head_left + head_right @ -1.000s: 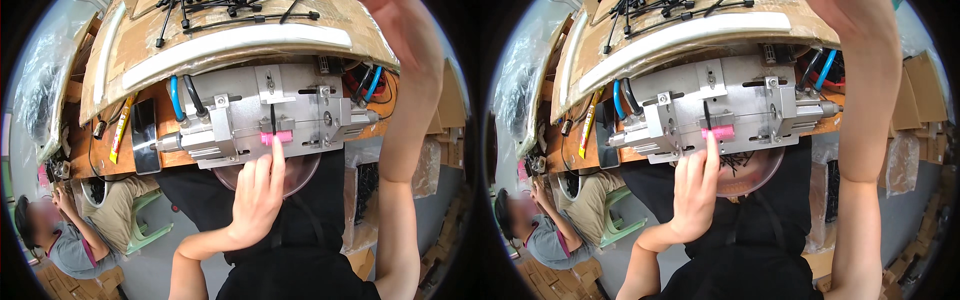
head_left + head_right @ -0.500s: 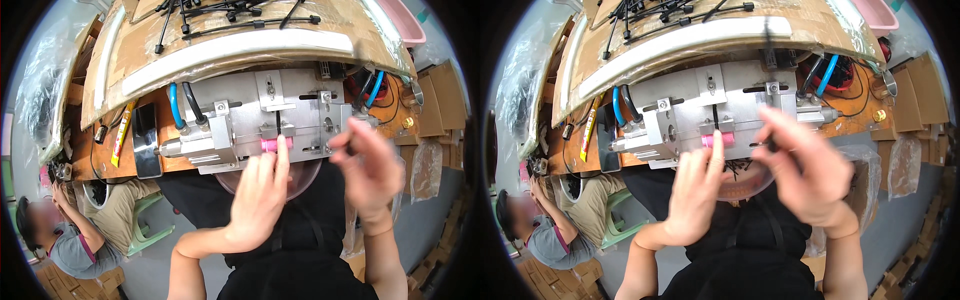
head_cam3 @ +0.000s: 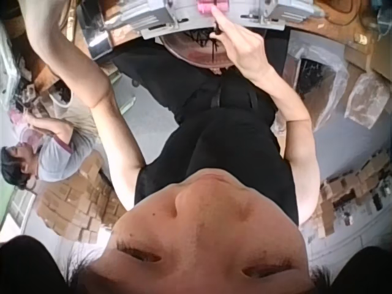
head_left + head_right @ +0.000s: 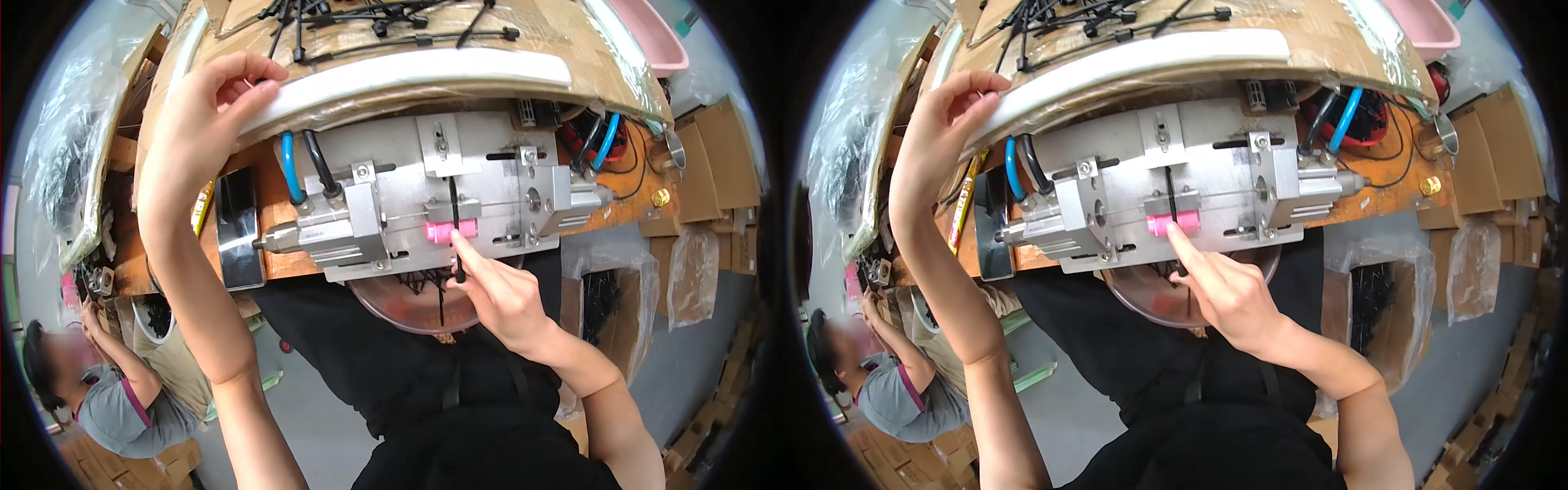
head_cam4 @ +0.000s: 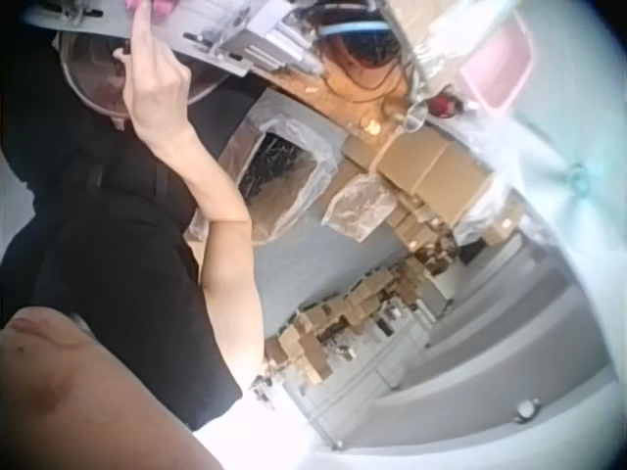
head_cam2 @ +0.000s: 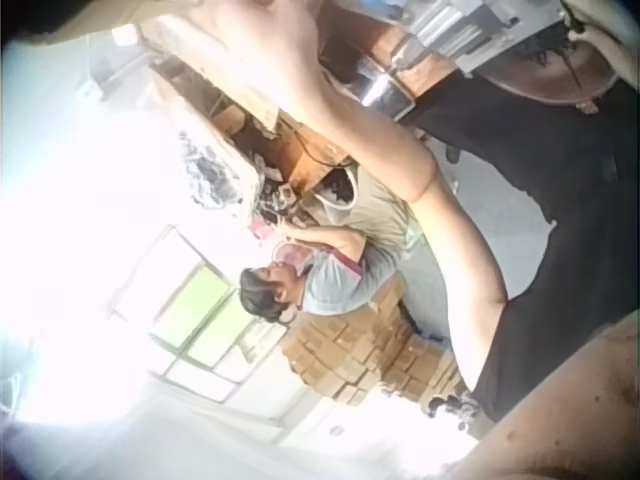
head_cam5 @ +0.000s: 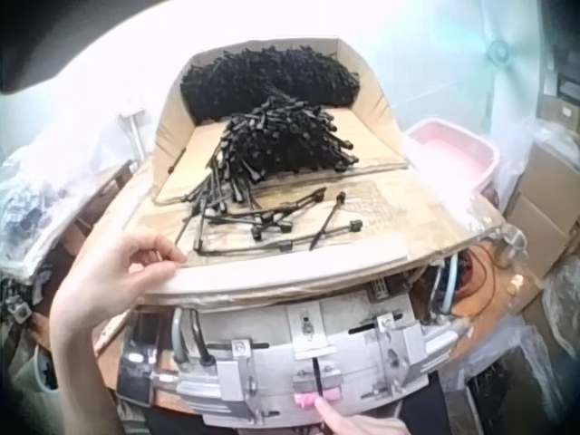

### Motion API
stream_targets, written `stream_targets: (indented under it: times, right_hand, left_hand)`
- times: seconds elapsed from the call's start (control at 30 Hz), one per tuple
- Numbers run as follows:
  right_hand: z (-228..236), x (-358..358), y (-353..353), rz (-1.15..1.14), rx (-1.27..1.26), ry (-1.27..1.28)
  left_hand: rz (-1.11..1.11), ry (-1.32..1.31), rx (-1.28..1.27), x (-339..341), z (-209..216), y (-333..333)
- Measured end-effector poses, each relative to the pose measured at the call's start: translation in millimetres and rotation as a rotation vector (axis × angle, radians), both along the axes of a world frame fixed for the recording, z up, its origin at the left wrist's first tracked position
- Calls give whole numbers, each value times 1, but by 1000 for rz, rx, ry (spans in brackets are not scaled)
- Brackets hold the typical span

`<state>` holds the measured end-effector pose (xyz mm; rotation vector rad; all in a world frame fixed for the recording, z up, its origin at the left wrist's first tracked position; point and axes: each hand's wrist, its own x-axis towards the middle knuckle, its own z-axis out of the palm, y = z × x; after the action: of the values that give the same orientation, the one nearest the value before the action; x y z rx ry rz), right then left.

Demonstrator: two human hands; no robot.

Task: The person repeatedly picks up black cable assemblies from a cardboard box and inserts them into a metal jig on a workbench. The person secures each cable in the jig using a pink lever, then removes the cable and places it into a clear plastic bowl below. The process is repeated continuously throughout the clip.

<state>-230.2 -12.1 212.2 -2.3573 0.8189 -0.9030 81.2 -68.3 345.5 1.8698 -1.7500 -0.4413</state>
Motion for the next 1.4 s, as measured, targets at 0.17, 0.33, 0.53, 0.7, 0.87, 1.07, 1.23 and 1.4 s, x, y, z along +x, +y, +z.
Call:
stream_targets:
  times: [0.17, 0.33, 0.53, 0.7, 0.87, 1.07, 1.23, 1.4]
  right_hand:
    - [72, 0, -37, 88, -209, 150]
    - [131, 68, -157, -91, -808, 132]
    - [153, 83, -220, -45, -604, 405]
    - [139, 77, -221, 143, -640, 268]
    - [174, 79, -207, 159, -394, 395]
    - [186, 63, -210, 71, -388, 97]
    - [192, 39, -195, -13, -90, -243]
    - [166, -18, -128, -13, 19, -360]
  left_hand:
    - [-15, -5, -162, 7, -5, 22]
    - [1, -61, -332, 1, -4, 33]
    - [77, -297, -624, -31, -3, 50]
    - [-86, -254, -474, -109, -61, 97]
    - [-112, -316, -332, -173, -109, 122]
    - [-67, -358, -209, -188, -125, 114]
    - [-67, -356, -193, -187, -122, 109]
    - [-136, -324, -185, -186, -112, 107]
